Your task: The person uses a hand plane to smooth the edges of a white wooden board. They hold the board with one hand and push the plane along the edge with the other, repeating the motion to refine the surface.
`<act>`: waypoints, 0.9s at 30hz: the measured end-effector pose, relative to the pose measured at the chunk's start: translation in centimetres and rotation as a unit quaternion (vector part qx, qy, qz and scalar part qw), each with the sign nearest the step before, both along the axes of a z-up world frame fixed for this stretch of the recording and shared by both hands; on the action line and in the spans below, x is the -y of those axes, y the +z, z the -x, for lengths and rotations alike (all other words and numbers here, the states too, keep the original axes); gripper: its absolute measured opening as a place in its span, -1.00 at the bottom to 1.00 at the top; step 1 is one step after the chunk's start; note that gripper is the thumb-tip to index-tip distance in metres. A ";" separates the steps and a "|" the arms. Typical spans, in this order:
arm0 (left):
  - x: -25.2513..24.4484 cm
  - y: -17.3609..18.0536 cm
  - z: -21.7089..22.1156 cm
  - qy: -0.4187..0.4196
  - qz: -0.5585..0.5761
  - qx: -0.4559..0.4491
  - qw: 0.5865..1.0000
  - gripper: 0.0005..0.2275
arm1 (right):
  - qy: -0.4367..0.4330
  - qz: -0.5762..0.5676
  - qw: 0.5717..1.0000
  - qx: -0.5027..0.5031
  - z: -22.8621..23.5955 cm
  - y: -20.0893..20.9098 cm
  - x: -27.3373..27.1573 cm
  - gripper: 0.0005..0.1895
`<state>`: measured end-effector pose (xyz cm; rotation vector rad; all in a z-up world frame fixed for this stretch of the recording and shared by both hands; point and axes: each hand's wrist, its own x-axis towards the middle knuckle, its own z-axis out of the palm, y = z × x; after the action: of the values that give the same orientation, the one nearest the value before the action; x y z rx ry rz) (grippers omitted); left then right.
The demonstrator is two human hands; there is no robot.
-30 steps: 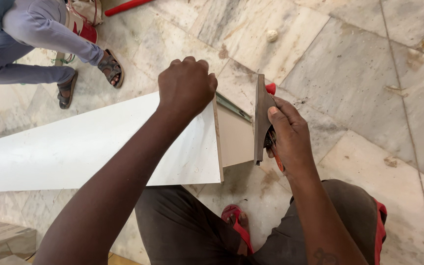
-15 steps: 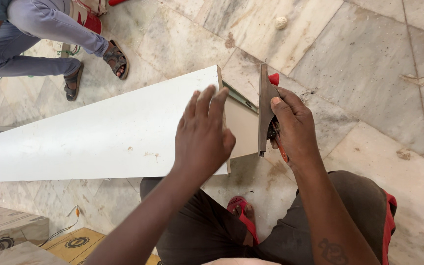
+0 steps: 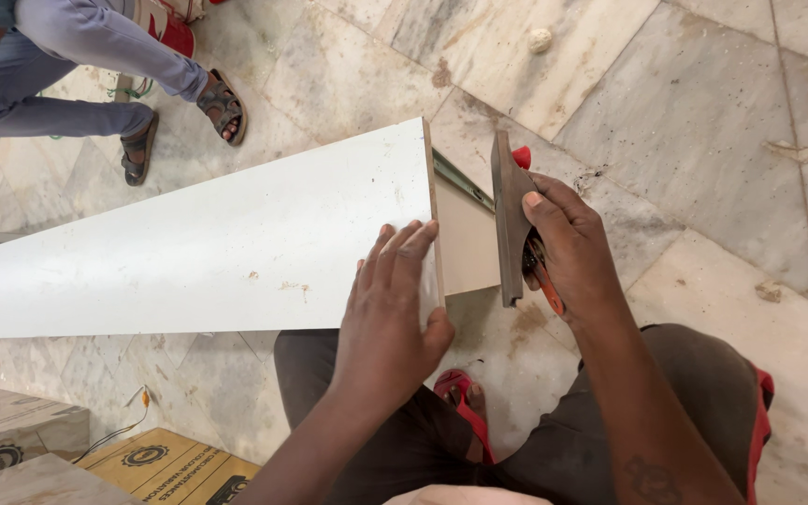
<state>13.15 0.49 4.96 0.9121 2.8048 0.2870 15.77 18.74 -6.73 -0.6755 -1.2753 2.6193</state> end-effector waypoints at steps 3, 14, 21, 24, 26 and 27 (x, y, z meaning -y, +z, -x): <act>2.0 0.8 1.3 -0.001 -0.077 0.028 0.997 -0.40 | 0.028 -0.018 0.999 -0.031 -1.3 -0.5 0.5 -0.53; 1.8 -4.4 7.7 -0.002 -0.072 -0.121 0.990 -0.54 | 0.079 -0.120 0.989 0.014 -8.1 2.7 7.3 -0.46; 2.1 -4.6 8.0 0.022 -0.098 -0.121 0.988 -0.52 | 0.050 -0.179 0.982 0.038 -9.3 4.0 9.3 -0.47; 2.2 -5.0 7.9 0.024 -0.108 -0.116 0.987 -0.51 | 0.034 -0.184 0.978 0.088 -9.0 4.6 9.8 -0.46; 2.4 -5.0 7.9 0.023 -0.114 -0.111 0.987 -0.51 | 0.040 -0.233 0.965 0.114 -8.3 5.3 10.0 -0.45; 2.5 -4.9 8.0 0.023 -0.117 -0.109 0.987 -0.51 | 0.042 -0.242 0.964 0.105 -8.1 5.8 10.2 -0.45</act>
<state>5.15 -1.98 0.02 0.9824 3.0422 0.5677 23.88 8.54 -0.98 -0.8316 -1.9487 2.1930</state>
